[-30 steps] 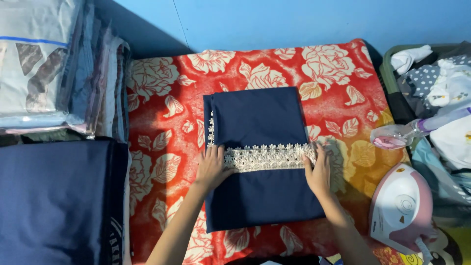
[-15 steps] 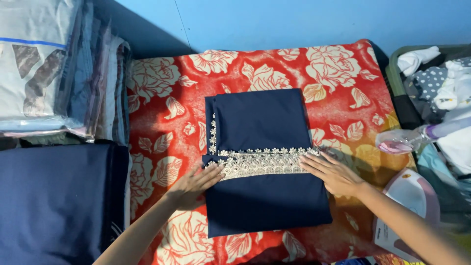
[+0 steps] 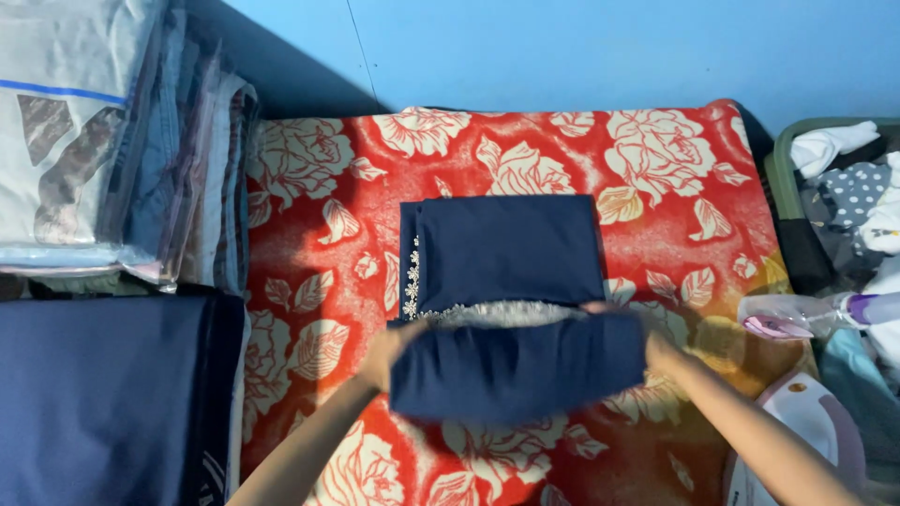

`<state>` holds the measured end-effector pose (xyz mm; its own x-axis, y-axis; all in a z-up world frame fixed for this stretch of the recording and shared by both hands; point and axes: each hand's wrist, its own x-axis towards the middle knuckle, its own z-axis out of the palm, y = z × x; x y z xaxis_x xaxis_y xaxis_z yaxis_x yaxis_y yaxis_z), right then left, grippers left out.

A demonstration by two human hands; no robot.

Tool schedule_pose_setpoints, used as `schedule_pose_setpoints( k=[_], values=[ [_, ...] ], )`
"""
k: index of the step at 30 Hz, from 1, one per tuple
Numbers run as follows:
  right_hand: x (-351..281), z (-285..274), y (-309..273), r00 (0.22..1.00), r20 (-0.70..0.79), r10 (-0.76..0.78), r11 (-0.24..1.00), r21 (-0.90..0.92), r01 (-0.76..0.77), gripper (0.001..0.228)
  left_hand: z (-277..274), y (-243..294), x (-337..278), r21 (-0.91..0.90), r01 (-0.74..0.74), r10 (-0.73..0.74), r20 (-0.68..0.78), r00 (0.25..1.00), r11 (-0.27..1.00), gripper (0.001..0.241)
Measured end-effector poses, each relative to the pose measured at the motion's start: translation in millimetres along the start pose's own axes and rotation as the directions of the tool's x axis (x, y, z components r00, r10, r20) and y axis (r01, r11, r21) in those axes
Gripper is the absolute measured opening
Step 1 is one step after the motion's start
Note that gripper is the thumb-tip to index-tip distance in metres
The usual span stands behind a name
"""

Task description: The person irons a dark blue garment with a lace trim on a floral-patterned surface. They smooth the fabric, iron it, fold it in half, iron the folded edges, and then fold it again into a smaller rectangle before ironing the final folded piece.

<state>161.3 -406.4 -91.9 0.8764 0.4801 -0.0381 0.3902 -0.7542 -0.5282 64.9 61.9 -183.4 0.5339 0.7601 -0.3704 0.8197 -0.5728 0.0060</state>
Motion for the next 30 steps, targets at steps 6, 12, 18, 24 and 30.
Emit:
schedule_pose_setpoints(
  k=[6,12,18,24,30],
  values=[
    [35.5,74.6,87.4,0.675,0.004,0.737,0.627,0.369,-0.686,0.066,-90.0,61.8,32.5,-0.712,-0.155,0.540,0.353,0.764,0.685,0.082],
    [17.8,52.6,7.1,0.671,-0.194,0.716,0.693,0.318,-0.647,0.068,-9.6,35.8,55.6,-0.736,-0.196,0.529,0.251,0.811,0.648,0.067],
    [-62.2,75.0,-18.8,0.672,-0.295,0.679,0.734,0.260,-0.627,0.067,-2.2,-38.3,-7.3,-0.775,-0.203,0.569,0.233,0.789,0.599,0.063],
    [-89.0,51.9,-56.2,0.637,-0.371,0.676,0.735,0.272,-0.622,0.058,-21.4,-70.0,-62.7,-0.780,-0.240,0.482,0.090,0.871,0.579,0.063],
    [-133.1,77.8,-80.5,0.708,-0.489,0.510,0.776,-0.094,-0.624,0.043,-12.1,-107.2,-110.5,-0.677,-0.241,0.405,0.092,0.910,0.695,0.066]
  ],
)
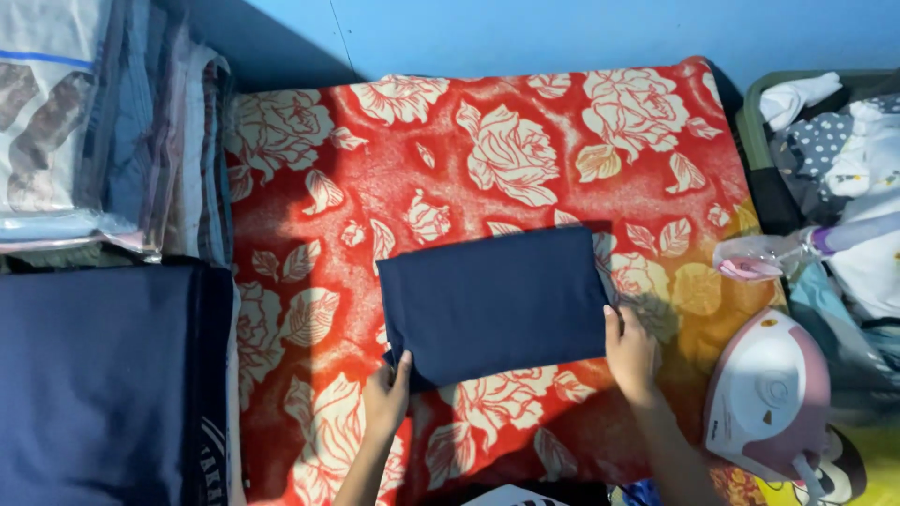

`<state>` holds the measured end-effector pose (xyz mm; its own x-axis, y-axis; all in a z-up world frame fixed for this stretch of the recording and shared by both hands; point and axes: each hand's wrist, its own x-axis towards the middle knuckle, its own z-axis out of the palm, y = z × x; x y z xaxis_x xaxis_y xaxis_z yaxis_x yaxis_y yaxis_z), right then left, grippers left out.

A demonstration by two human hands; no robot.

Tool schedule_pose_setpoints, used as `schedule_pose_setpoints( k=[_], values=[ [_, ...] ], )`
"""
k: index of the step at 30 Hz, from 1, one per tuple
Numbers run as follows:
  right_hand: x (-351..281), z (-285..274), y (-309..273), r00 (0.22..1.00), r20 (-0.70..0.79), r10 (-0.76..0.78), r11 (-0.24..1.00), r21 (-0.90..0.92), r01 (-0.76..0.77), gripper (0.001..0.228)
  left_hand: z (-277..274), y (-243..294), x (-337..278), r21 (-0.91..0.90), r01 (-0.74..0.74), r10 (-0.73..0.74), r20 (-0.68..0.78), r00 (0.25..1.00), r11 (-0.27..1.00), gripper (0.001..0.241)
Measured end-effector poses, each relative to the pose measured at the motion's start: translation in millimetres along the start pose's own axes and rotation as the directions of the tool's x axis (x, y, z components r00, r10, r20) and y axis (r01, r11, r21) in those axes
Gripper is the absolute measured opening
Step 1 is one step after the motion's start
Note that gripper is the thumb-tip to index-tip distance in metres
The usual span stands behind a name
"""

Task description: The person irons a dark blue garment with a lace trim on a floral-patterned surface. They smooth the fabric, iron it, fold it in half, iron the folded edges, and then fold it again into a smaller rectangle before ironing the final folded piece.

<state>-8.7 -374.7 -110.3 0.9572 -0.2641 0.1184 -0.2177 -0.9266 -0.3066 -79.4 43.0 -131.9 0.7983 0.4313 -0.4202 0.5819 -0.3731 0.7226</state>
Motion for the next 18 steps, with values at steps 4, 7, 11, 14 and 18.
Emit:
schedule_pose_setpoints(
  k=[4,7,11,14,18],
  values=[
    [-13.6,-26.4,-27.3,0.997,-0.081,0.016,0.996,0.084,-0.009,0.027,7.6,-15.5,20.5,-0.316,0.188,-0.162,0.107,0.981,0.930,0.054],
    [-3.1,-21.6,-16.1,0.995,-0.003,0.098,0.981,0.166,-0.096,0.033,32.7,-58.0,57.6,-0.553,0.318,-0.265,0.175,0.948,0.771,0.045],
    [21.0,35.5,34.0,0.982,0.115,0.147,0.893,0.412,-0.181,0.045,35.5,-62.0,58.7,-0.650,0.395,-0.282,0.276,0.919,0.649,0.041],
    [42.0,75.6,77.2,0.954,0.248,0.170,0.829,0.487,-0.274,0.047,9.2,6.9,31.8,-0.638,0.359,-0.249,0.259,0.933,0.682,0.052],
    [35.3,-1.2,32.8,0.919,0.323,0.227,0.714,0.587,-0.382,0.030,32.0,-36.3,55.0,-0.629,0.273,-0.187,0.201,0.962,0.728,0.034]
  ],
)
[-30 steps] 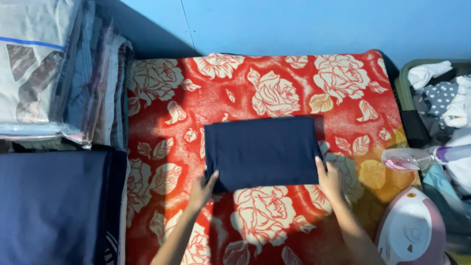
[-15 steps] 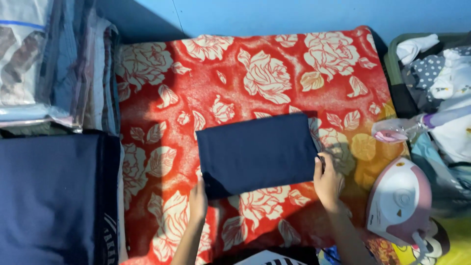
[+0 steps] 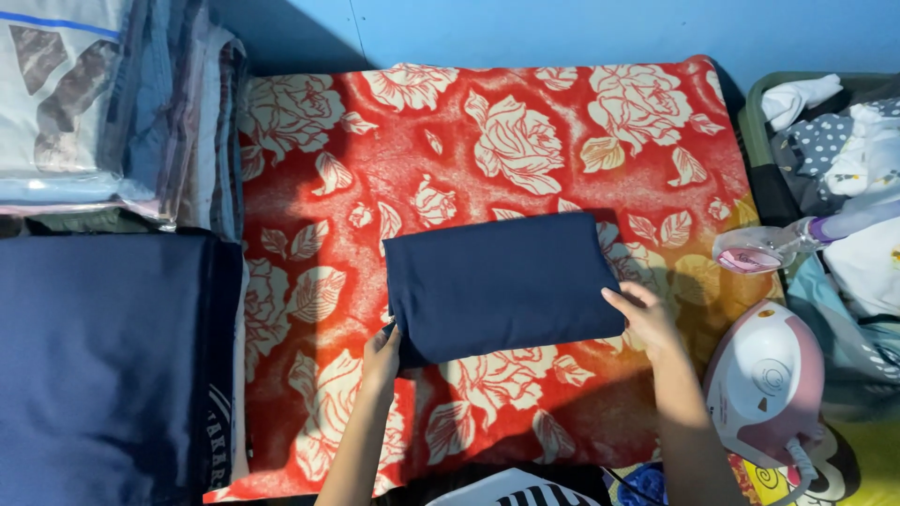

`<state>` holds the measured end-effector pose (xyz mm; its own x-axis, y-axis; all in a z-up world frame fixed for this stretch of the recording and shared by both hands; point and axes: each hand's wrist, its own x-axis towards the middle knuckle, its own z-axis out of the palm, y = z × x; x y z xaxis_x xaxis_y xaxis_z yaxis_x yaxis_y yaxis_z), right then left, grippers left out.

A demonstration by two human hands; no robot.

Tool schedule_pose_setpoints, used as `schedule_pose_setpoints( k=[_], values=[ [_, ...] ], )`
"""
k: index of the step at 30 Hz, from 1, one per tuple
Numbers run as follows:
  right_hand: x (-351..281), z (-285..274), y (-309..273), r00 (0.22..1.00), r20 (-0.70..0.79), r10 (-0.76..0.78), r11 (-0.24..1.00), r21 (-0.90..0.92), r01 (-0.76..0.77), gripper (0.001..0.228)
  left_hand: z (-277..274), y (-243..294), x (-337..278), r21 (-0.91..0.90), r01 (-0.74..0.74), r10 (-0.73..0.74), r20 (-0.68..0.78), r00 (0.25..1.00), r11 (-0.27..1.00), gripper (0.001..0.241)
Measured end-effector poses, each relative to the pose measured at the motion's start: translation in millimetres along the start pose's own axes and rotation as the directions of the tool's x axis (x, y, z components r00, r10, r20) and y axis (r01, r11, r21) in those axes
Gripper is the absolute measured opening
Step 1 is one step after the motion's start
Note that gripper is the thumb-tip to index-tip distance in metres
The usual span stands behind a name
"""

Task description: The person irons a dark blue garment with a lace trim on a floral-patterned surface. They smooth the fabric, iron it, fold it in half, iron the folded edges, and then fold it again into a smaller rectangle before ironing the final folded piece.

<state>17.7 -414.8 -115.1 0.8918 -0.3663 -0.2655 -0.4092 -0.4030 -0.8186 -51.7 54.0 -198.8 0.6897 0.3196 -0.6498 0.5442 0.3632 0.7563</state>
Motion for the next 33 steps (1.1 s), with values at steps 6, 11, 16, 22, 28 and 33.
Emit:
schedule_pose_setpoints(
  k=[6,11,16,22,28,33],
  values=[
    [-7.6,5.4,7.4,0.974,0.141,0.180,0.825,0.517,-0.227,0.021,12.8,31.8,-34.8,-0.004,0.019,-0.019,-0.077,0.997,1.000,0.030],
    [21.7,15.8,56.7,0.999,0.006,0.054,0.992,-0.111,-0.053,0.044,-11.3,-41.2,16.3,0.318,-0.128,0.194,-0.185,0.963,0.939,0.043],
    [-11.4,38.1,-55.4,0.933,-0.088,-0.350,0.851,-0.447,0.277,0.041,33.1,70.3,-97.5,0.639,-0.376,0.576,-0.130,0.807,0.671,0.050],
    [-38.0,95.8,-161.2,0.772,0.211,-0.600,0.534,-0.613,0.582,0.058,105.9,124.5,-100.7,0.775,-0.629,0.693,0.486,0.533,-0.060,0.068],
    [6.6,101.1,-145.5,0.959,0.233,-0.165,0.692,-0.665,0.280,0.064,93.2,118.8,-67.5,0.848,-0.526,0.563,0.400,0.723,0.072,0.081],
    [22.4,111.6,-124.0,0.982,0.090,-0.164,0.740,-0.648,0.183,0.066,95.4,114.3,-74.8,0.886,-0.446,0.533,0.317,0.784,0.128,0.078]
  ],
)
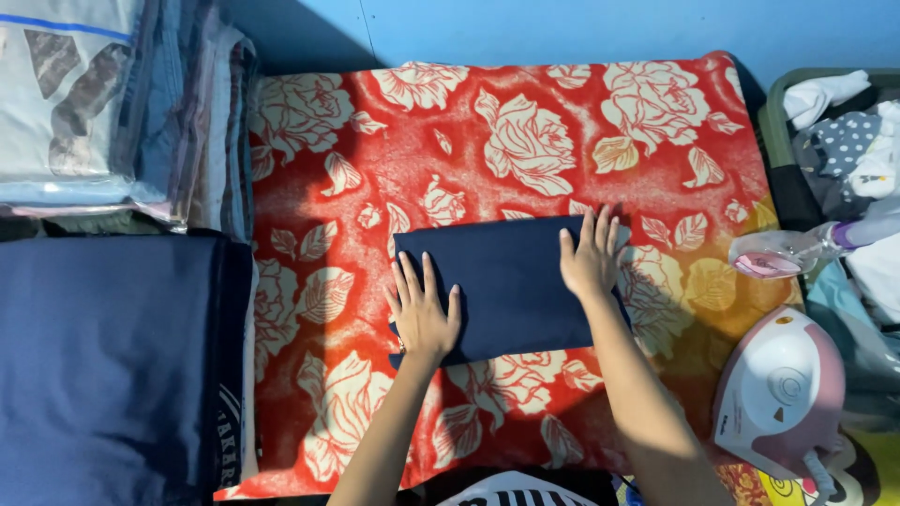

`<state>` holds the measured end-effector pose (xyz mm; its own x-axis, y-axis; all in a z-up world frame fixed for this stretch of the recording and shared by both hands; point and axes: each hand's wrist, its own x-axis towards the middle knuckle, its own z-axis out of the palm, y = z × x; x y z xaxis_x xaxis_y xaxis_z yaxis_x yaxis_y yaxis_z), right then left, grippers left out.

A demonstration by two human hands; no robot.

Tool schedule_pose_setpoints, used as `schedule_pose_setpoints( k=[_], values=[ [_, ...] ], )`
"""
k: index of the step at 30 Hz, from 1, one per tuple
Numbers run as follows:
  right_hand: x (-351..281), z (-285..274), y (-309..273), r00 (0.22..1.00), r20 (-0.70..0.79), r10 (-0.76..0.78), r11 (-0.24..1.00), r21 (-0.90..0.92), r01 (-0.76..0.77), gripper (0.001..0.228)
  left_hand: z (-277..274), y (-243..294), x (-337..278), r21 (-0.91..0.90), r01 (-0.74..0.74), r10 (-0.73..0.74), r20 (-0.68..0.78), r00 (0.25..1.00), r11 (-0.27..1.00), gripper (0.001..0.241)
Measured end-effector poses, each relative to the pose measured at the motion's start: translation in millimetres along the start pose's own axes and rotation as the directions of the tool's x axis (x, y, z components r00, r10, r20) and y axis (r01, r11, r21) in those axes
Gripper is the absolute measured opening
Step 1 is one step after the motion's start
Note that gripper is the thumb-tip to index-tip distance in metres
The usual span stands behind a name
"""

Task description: The person irons a dark blue garment with a lace trim on a floral-patterned surface. They smooth the fabric, iron it, fold it in half, iron the folded edges, and then fold it again into a smaller rectangle before ironing the final folded piece.

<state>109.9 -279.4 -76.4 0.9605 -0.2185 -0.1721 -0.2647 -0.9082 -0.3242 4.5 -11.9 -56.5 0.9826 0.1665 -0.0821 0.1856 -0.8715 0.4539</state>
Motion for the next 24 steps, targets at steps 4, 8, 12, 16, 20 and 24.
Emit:
schedule_pose_setpoints(
  k=[4,8,12,16,20,24],
  values=[
    [-74.3,-22.4,-25.9,0.966,0.029,-0.256,0.957,-0.134,0.258,0.068,1.4,9.9,-20.0,0.045,-0.189,0.192,-0.075,0.979,0.981,0.080],
    [-93.9,-26.2,32.8,0.982,-0.007,-0.187,0.958,-0.224,0.180,0.065,10.4,-2.4,-31.8,-0.022,-0.186,0.184,-0.083,0.979,0.982,0.074],
    [-99.3,-22.7,108.7,0.989,-0.142,-0.043,0.970,-0.245,0.007,0.062,19.0,-19.9,-51.6,-0.007,-0.156,0.152,-0.171,0.973,0.988,0.074],
    [-129.3,-83.0,166.9,0.834,-0.550,0.040,0.820,-0.460,-0.342,0.084,22.6,-35.7,-74.8,-0.190,-0.069,-0.002,-0.349,0.937,0.979,0.069],
    [-142.0,-134.2,278.6,0.695,-0.131,0.707,0.665,-0.211,-0.717,0.066,27.1,-56.3,-78.0,-0.321,-0.045,-0.111,-0.451,0.886,0.946,0.053],
    [-155.9,-144.5,298.0,0.796,-0.054,0.603,0.796,-0.020,-0.605,0.067,21.9,-58.5,-75.1,-0.525,-0.044,-0.205,-0.406,0.890,0.850,0.039]
  ],
)
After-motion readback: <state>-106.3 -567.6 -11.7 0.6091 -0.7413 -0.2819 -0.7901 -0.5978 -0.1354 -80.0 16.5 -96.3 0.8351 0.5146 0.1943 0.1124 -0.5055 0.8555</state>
